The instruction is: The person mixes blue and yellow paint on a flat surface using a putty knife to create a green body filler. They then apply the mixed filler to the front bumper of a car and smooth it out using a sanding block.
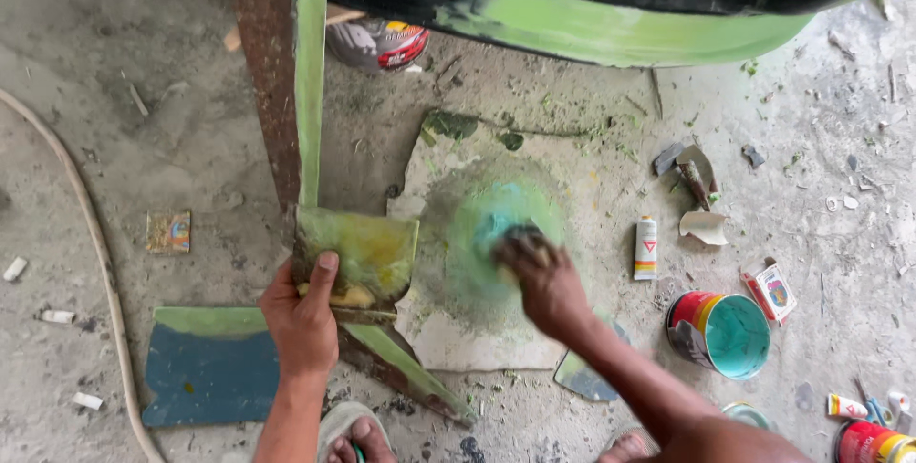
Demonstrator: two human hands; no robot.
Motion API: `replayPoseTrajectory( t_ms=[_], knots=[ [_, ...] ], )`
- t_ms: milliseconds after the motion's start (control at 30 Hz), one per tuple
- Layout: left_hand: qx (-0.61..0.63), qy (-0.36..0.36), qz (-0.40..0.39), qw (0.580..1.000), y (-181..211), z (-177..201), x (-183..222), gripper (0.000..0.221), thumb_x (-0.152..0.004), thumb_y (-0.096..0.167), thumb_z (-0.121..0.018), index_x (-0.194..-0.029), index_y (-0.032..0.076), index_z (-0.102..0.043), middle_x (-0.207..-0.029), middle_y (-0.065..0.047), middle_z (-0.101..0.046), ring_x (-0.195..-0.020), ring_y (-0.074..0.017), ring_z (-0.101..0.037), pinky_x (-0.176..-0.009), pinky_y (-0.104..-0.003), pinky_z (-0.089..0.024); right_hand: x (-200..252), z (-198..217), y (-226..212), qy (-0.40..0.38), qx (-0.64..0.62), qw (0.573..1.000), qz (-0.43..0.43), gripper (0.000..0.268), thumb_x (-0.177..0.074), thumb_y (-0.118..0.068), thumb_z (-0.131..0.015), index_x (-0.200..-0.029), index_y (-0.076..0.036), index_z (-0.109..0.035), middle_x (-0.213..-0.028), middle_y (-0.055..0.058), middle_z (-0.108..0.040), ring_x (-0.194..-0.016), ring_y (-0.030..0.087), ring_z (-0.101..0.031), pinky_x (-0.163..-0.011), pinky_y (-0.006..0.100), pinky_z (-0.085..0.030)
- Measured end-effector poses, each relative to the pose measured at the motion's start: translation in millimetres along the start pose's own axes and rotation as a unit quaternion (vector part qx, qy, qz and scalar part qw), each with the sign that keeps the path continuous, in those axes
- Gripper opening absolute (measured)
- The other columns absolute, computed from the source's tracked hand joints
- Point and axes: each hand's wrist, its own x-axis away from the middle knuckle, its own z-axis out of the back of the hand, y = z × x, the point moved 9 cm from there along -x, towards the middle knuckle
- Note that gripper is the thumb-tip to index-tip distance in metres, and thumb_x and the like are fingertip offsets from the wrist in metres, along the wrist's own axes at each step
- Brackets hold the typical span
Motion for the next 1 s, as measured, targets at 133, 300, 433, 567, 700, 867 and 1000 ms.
replayPoseTrajectory(
  t_ms=[133,300,433,567,700,867,1000],
  knots=[
    [0.021,0.005,-0.001,1.000,2,-7,-2,0.032,-0.087,0.035,-0.066,-0.110,0.014,-0.065,-0.107,-0.003,-0.067,-0.109,-0.0284,-0.067,-0.099,-0.050,-0.064,8,-20,19,-0.004,-0.007,1.000,0.027,0.057,-0.087,-0.009,-0.050,-0.141,-0.027,-0.048,-0.149,0.007,-0.046,-0.134,0.036,-0.039,-0.092,0.055,-0.046],
    [-0.022,-0.028,-0.008,0.999,14,-25,6,0.035,-0.090,0.035,-0.061,-0.117,0.014,-0.064,-0.110,-0.003,-0.067,-0.113,-0.0278,-0.065,-0.100,-0.053,-0.062,4,-37,24,0.041,-0.007,0.997,0.062,0.056,-0.086,-0.008,-0.052,-0.140,-0.021,-0.048,-0.147,0.006,-0.045,-0.129,0.036,-0.040,-0.075,0.054,-0.049],
    [-0.027,-0.043,-0.002,0.999,10,-29,7,0.041,-0.087,0.037,-0.063,-0.120,0.014,-0.063,-0.112,-0.004,-0.067,-0.112,-0.0290,-0.066,-0.100,-0.052,-0.062,5,-11,23,0.036,-0.064,0.997,0.027,0.044,-0.089,-0.005,-0.039,-0.118,-0.026,-0.065,-0.132,0.002,-0.062,-0.126,0.033,-0.049,-0.084,0.048,-0.042],
    [-0.028,-0.028,0.004,0.999,-2,-25,7,0.039,-0.087,0.038,-0.063,-0.118,0.014,-0.064,-0.110,-0.003,-0.066,-0.112,-0.0287,-0.065,-0.102,-0.055,-0.060,4,-20,27,0.042,-0.030,0.997,0.051,0.050,-0.084,-0.003,-0.048,-0.131,-0.019,-0.057,-0.140,0.005,-0.054,-0.127,0.032,-0.044,-0.084,0.049,-0.045],
    [-0.033,-0.031,0.011,0.999,-4,-28,5,0.026,-0.087,0.043,-0.065,-0.081,0.018,-0.060,-0.067,0.002,-0.045,-0.068,-0.0269,-0.050,-0.082,-0.069,-0.055,4,-12,28,0.182,-0.022,0.979,0.084,0.054,-0.083,0.000,-0.063,-0.136,-0.013,-0.056,-0.137,0.008,-0.059,-0.125,0.032,-0.051,-0.094,0.048,-0.048],
    [-0.054,-0.041,0.021,0.997,-2,-32,-3,0.037,-0.087,0.043,-0.061,-0.112,0.017,-0.065,-0.084,0.001,-0.060,-0.080,-0.0240,-0.061,-0.079,-0.058,-0.061,37,-70,52,0.089,0.035,0.992,0.079,0.072,-0.078,0.003,-0.052,-0.146,-0.018,-0.038,-0.154,0.003,-0.037,-0.142,0.029,-0.030,-0.106,0.052,-0.034],
    [-0.015,-0.005,0.033,0.999,-11,-13,-1,0.030,-0.086,0.036,-0.066,-0.109,0.018,-0.066,-0.098,0.001,-0.064,-0.101,-0.0260,-0.065,-0.100,-0.056,-0.061,34,-13,34,0.142,0.072,0.970,0.185,0.057,-0.073,-0.004,-0.058,-0.129,-0.016,-0.061,-0.136,0.007,-0.059,-0.125,0.032,-0.051,-0.095,0.048,-0.042]
  ],
)
